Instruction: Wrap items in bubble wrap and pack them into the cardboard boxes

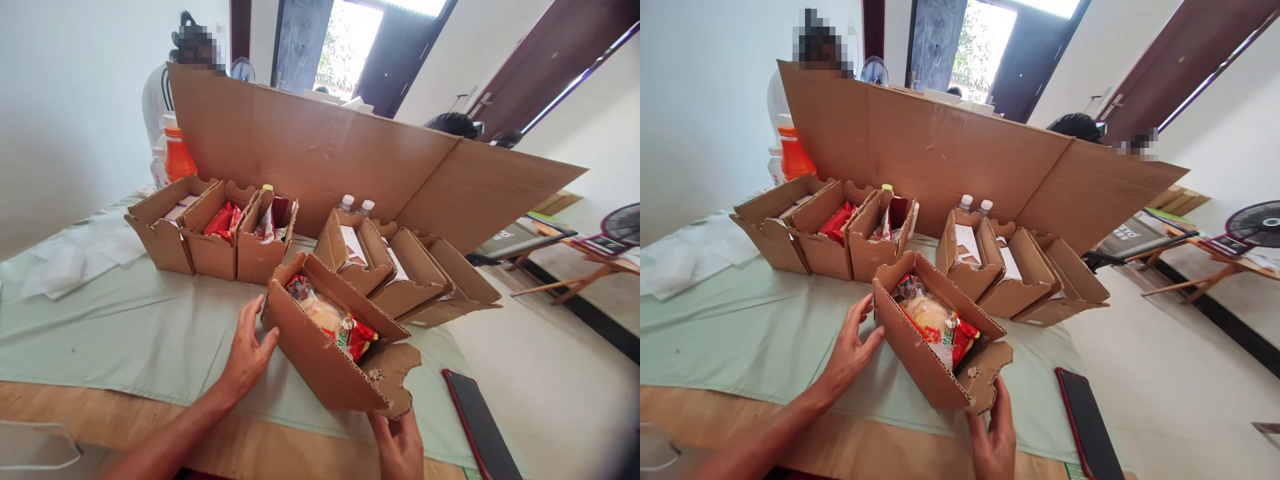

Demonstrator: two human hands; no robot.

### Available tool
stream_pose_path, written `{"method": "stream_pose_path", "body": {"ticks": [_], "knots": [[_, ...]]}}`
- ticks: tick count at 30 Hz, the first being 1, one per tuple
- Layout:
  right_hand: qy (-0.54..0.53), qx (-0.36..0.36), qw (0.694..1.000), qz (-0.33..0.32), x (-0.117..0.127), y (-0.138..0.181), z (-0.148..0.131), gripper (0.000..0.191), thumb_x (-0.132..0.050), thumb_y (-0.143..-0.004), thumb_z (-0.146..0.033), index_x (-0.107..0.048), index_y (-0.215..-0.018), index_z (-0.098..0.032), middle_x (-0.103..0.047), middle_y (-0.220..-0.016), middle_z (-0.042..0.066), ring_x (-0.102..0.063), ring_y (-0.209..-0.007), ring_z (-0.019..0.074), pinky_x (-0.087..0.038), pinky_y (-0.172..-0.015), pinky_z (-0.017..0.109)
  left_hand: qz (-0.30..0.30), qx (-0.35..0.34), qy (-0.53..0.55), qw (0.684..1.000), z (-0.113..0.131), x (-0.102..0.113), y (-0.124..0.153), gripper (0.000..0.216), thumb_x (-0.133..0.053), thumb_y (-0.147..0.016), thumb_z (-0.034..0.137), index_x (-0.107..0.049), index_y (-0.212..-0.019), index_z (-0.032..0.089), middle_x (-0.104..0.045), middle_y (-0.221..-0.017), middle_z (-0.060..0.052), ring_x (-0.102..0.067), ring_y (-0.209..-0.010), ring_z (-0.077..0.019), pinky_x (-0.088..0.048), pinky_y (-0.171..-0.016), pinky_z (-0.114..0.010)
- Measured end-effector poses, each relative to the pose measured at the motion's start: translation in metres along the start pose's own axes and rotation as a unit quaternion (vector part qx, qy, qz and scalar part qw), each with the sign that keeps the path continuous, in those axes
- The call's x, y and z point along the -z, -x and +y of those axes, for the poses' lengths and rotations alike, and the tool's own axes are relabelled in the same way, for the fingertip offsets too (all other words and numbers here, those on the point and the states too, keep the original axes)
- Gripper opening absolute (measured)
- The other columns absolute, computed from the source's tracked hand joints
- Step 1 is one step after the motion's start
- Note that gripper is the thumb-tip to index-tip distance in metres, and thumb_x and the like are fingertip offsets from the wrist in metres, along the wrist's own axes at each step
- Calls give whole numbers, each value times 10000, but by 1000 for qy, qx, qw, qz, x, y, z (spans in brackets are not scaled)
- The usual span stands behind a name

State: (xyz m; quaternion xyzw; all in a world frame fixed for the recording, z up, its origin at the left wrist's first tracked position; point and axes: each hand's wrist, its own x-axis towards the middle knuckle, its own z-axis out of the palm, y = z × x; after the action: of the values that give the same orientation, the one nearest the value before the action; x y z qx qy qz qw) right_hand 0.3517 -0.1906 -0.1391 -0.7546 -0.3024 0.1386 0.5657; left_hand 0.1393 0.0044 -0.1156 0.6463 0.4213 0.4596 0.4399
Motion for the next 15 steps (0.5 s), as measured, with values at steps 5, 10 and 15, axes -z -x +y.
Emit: {"method": "stream_pose_path", "body": {"ticks": [5,10,15], "knots": [[-25,-8,999,-27,-8,-38,7,523,-716,-705,-574,-717,-1047,-177,-754,-1073,132,-673,-1038,325,-541,-900,425,-32,-48,-28,998,14,-11,23,678,-550,-976,351,-240,-1579,354,-261,-1644,-98,-319,-1498,-327,-338,-1187,-582],[-63,5,993,-95,-25,-36,6,456,-772,-689,-525,-728,-1006,-201,-781,-1002,114,-726,-893,293,-589,-771,365,-103,-36,-6,994,16,-27,11,687,-469,-1023,428,-152,-1621,313,-72,-1724,-73,-70,-1586,-296,-156,-1272,-564],[-34,-4,995,-90,-37,-31,1,423,-746,-723,-564,-728,-911,-186,-791,-925,125,-727,-759,264,-592,-658,337,-132,-30,30,990,10,-48,-3,668,-423,-1031,468,-213,-1618,229,-136,-1718,-91,-94,-1586,-269,-121,-1294,-504]]}}
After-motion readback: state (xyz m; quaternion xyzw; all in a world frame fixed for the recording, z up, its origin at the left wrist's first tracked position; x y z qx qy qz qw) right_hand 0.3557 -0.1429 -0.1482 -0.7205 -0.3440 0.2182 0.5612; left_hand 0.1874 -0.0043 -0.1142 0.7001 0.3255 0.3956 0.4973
